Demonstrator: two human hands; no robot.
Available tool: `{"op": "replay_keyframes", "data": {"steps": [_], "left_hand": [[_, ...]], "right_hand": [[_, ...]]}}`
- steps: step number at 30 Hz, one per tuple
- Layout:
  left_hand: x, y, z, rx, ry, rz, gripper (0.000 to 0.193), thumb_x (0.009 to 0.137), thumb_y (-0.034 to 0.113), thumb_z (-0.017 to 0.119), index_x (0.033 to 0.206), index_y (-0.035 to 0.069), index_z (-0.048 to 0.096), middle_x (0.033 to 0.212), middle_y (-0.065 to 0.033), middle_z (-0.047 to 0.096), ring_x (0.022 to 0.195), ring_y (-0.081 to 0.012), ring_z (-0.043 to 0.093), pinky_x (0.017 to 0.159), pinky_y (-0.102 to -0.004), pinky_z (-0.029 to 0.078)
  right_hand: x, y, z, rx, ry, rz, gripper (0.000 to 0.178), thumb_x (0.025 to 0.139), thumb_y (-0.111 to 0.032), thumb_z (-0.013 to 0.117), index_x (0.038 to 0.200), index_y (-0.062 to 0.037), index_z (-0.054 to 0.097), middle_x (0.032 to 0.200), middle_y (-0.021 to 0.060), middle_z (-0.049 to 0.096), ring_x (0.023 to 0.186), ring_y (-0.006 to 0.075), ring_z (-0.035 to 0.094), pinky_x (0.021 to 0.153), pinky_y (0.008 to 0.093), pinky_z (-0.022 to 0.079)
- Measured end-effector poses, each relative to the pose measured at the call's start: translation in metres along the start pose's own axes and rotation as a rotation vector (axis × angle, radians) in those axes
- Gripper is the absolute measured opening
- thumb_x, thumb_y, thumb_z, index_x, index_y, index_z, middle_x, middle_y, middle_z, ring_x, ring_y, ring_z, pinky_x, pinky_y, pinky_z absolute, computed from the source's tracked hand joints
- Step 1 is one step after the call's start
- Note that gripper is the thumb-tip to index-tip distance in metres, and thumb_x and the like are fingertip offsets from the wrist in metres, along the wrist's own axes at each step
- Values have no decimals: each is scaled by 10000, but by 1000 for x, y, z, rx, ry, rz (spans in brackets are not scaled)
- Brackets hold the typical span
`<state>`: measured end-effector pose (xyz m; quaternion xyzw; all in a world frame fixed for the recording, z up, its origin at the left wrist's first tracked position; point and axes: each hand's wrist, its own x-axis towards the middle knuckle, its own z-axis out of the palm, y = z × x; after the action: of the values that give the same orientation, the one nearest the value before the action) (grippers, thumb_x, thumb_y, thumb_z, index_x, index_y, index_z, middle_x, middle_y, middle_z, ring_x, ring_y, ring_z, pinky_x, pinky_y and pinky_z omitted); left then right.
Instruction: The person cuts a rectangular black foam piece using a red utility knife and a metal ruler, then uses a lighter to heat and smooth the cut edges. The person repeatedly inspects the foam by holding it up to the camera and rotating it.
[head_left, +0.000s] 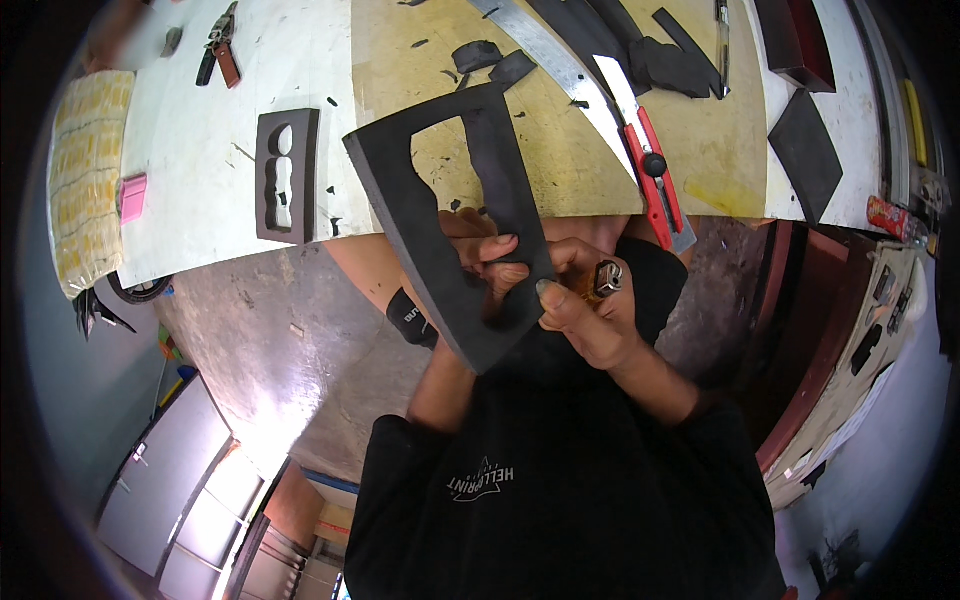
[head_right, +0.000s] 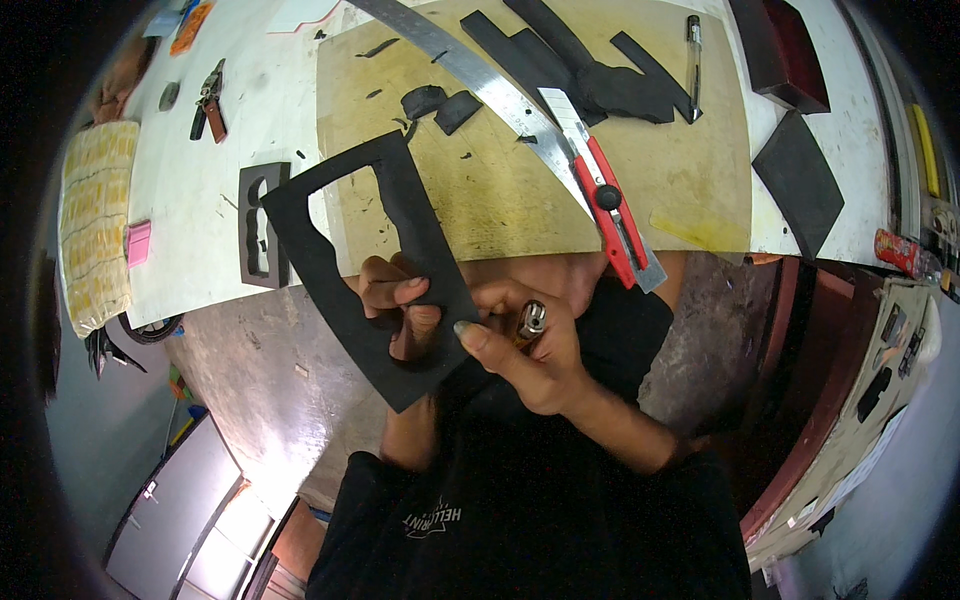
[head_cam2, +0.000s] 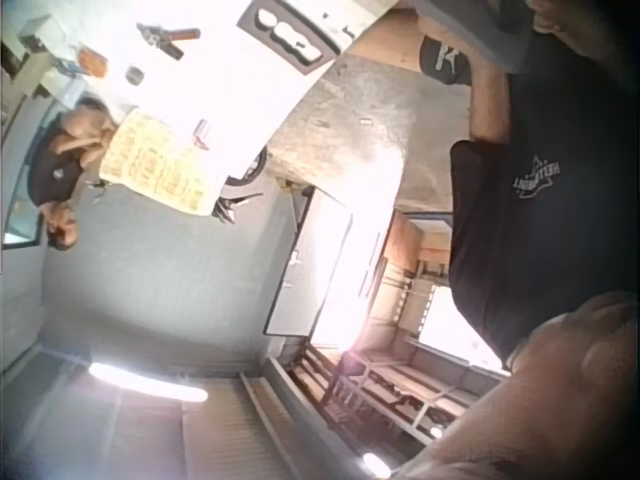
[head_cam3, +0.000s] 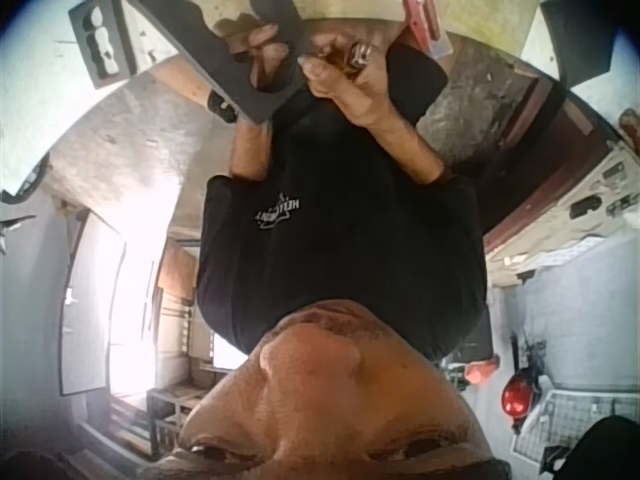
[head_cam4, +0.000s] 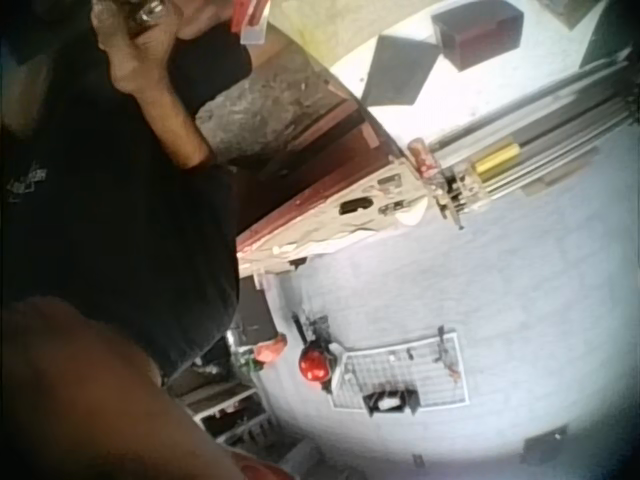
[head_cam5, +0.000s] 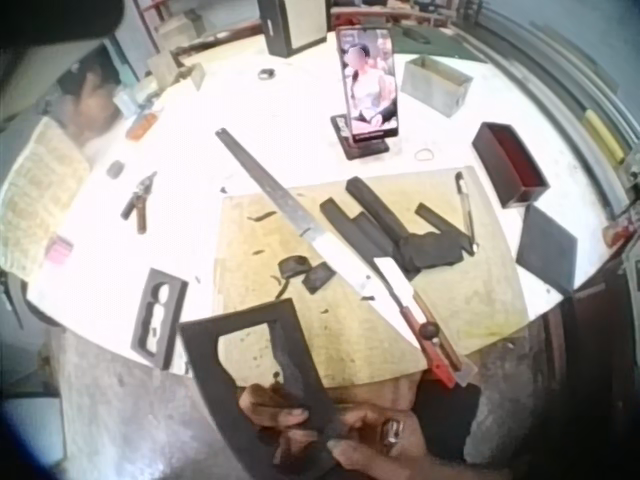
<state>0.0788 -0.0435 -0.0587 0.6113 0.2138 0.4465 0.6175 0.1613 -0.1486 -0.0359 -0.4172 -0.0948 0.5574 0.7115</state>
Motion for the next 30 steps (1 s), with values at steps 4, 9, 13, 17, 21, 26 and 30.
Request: {"op": "replay_keyframes", "data": {"steps": [4, 9, 13, 17, 21, 26, 30], "left_hand": [[-4, -16, -10, -91, -16, 50, 160, 864, 187, 677, 920, 65, 588, 764, -17, 455, 675, -157, 545, 646, -288, 482], [-1, -21, -12, -206, -8, 74, 196, 815, 191, 736, 944, 75, 646, 761, 3, 443, 628, -108, 421, 606, -248, 366], [-6, -23, -10, -379, 66, -44, 162, 815, 173, 728, 903, 66, 645, 753, -7, 453, 659, -112, 441, 622, -256, 376], [-4, -17, -8, -479, 88, -100, 141, 823, 164, 712, 887, 58, 644, 734, -14, 450, 658, -115, 450, 630, -253, 384], [-3, -17, -12, -580, 53, -153, 147, 825, 172, 709, 897, 60, 647, 746, -31, 474, 668, -121, 457, 635, -253, 392], [-15, -39, -22, -826, -90, -199, 317, 808, 294, 732, 1063, 132, 633, 890, 5, 478, 774, -126, 435, 617, -232, 373], [-14, -35, -12, -1048, -97, -260, 381, 783, 302, 761, 1129, 205, 635, 987, 33, 470, 791, -108, 384, 610, -213, 325]], "right_hand": [[0, -1, 5, -39, -1, 13, 148, 880, -69, 623, 993, 9, 567, 762, -32, 526, 635, 9, 422, 555, 175, 318], [1, 1, 9, -20, 1, -6, 160, 879, -68, 622, 1006, 15, 572, 775, -21, 542, 654, 9, 441, 570, 171, 333], [1, -2, 12, -91, 4, -41, 158, 875, -50, 620, 1006, 23, 569, 796, 1, 571, 680, 9, 475, 580, 167, 358], [0, 4, 19, -216, 18, -216, 156, 866, -35, 633, 988, 28, 557, 819, 22, 594, 683, 2, 498, 567, 164, 373], [1, 11, 27, -194, 41, -251, 169, 856, -34, 648, 979, 26, 550, 827, 30, 599, 664, -6, 500, 548, 162, 376], [-5, 5, 25, -271, 23, -229, 191, 845, -29, 663, 983, 26, 543, 830, 33, 603, 692, 7, 524, 576, 175, 406], [-7, 0, 27, -332, 21, -291, 189, 845, -21, 661, 981, 25, 537, 845, 45, 614, 721, 21, 546, 608, 186, 428]]}}
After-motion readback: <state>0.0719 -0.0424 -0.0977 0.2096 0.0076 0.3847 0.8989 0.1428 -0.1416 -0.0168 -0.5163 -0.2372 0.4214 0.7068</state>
